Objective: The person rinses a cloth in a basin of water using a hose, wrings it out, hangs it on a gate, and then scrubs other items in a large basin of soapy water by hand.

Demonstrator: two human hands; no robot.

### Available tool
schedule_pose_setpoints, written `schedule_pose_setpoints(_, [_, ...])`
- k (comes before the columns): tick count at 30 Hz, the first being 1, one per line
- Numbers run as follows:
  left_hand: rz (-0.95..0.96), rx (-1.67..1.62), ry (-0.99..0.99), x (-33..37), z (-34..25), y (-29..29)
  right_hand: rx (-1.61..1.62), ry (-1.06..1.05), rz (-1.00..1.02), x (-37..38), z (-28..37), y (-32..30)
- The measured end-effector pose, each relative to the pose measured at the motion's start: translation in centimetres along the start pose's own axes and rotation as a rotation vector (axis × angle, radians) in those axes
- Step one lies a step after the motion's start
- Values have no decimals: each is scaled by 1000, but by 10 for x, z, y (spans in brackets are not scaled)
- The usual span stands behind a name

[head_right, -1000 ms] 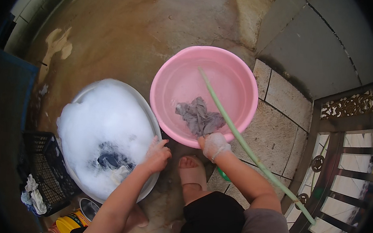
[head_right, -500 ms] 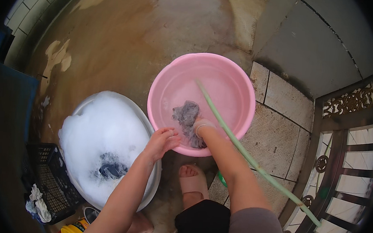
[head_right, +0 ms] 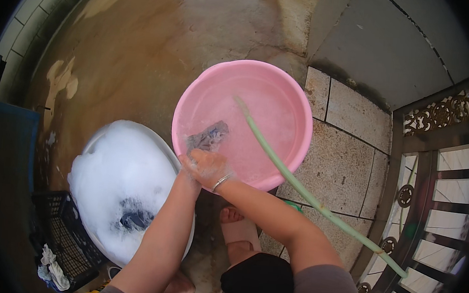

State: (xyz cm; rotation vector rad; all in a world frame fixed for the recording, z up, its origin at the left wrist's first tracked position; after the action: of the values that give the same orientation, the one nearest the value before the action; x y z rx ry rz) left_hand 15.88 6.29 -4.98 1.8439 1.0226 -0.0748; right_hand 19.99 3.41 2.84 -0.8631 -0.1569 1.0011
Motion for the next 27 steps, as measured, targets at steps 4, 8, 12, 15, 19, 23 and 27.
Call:
schedule_pose_setpoints(4, [-128,250,19,20,17,1,-62,140,-185,25,-28,-3])
schedule_pose_setpoints(8, [-305,215,-82,12,-4,-10,228,148,125,5,-24,10])
schedule_pose_setpoints(12, [-332,220,1,29,-3,-25,-83,328,82,46,-75,6])
schedule_pose_setpoints(15, [-317,508,-199,21,-12,-31,-367,206,25,53,-84,12])
schedule_pose_setpoints(19, [-365,453,-291,6,-11,-8,-285,450,354,62,-119,22])
schedule_pose_setpoints(23, [-271,173,-371,3,-4,7,205,407,20,49,-102,29])
schedule_pose_setpoints(27, [-190,-70,-214,36,-9,-51,58,57,45,7,17,7])
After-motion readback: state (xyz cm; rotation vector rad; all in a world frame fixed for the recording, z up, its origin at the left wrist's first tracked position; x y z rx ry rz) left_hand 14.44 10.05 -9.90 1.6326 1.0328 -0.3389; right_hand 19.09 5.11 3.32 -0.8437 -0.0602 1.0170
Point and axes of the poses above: each hand's wrist, its own x-axis towards the middle knuckle, its own y-axis out of the palm, z = x × y, the point moved 6 cm from there along x, towards the middle knuckle, and after that the axes turned 14 degrees about y, right-handed, at the moved point
